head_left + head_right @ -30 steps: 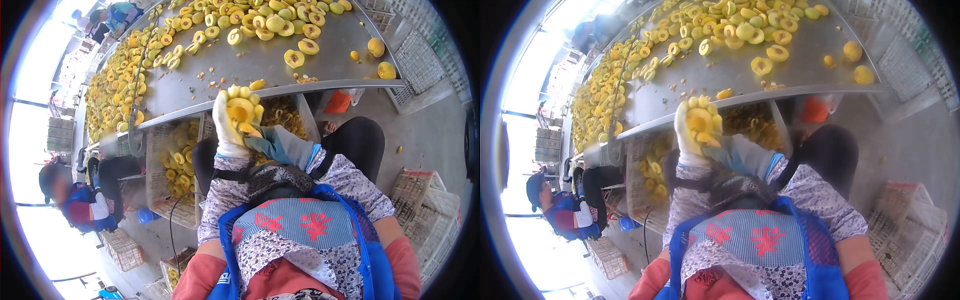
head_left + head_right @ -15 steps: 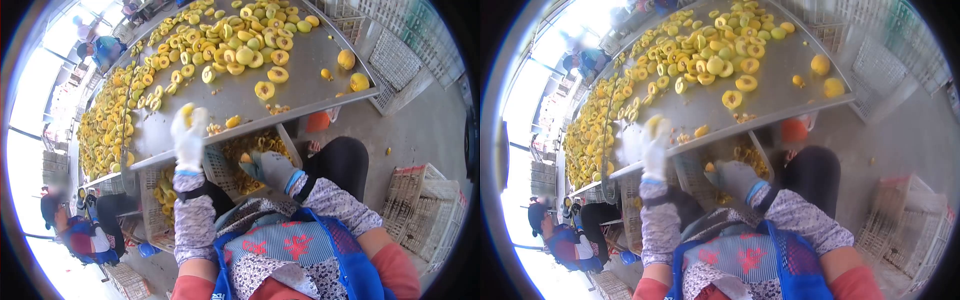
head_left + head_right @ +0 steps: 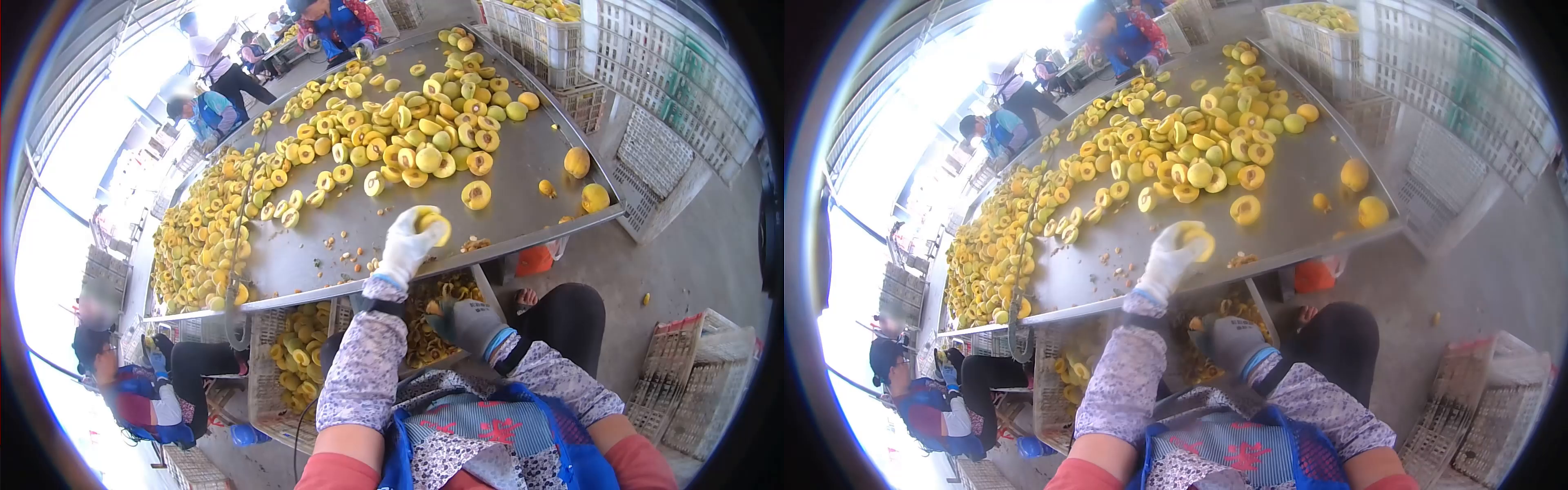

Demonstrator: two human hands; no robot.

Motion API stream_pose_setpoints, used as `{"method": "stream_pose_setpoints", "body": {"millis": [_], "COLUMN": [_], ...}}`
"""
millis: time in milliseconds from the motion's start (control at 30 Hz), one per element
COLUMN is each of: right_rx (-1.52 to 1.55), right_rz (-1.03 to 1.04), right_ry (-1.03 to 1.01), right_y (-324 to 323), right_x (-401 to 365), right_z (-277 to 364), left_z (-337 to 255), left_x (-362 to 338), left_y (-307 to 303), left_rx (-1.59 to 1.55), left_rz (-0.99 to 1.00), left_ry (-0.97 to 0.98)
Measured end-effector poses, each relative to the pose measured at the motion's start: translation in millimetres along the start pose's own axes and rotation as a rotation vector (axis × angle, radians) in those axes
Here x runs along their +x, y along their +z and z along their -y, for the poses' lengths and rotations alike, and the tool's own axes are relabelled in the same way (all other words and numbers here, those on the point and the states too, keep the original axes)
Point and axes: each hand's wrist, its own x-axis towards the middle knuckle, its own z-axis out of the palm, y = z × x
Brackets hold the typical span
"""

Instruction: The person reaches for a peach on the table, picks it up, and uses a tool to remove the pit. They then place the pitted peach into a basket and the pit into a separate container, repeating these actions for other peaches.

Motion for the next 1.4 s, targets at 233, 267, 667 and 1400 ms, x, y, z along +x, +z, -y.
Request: {"method": "stream_pose_setpoints", "body": {"millis": [233,267,667,1400], "right_rx": [0.647,0.652,0.699,0.743], "right_rz": [-0.277,-0.200,-0.075,0.484], "right_ry": [-0.193,-0.189,-0.115,-0.047], "right_y": [-18.7,-16.7,-13.5,-24.3], "right_x": [8.0,9.9,10.2,4.1], "right_z": [38.6,39.2,52.6,35.0], "left_z": [-42.3,-42.3,-51.6,-42.3], "left_x": [-76.3,-85.5,-98.6,-94.1], "left_y": [-29.3,-22.7,18.0,-9.8], "left_rx": [-0.119,-0.233,-0.727,-0.321], "left_rz": [-0.298,-0.302,-0.448,-0.113], "left_ry": [-0.079,-0.049,-0.071,-0.150]}}
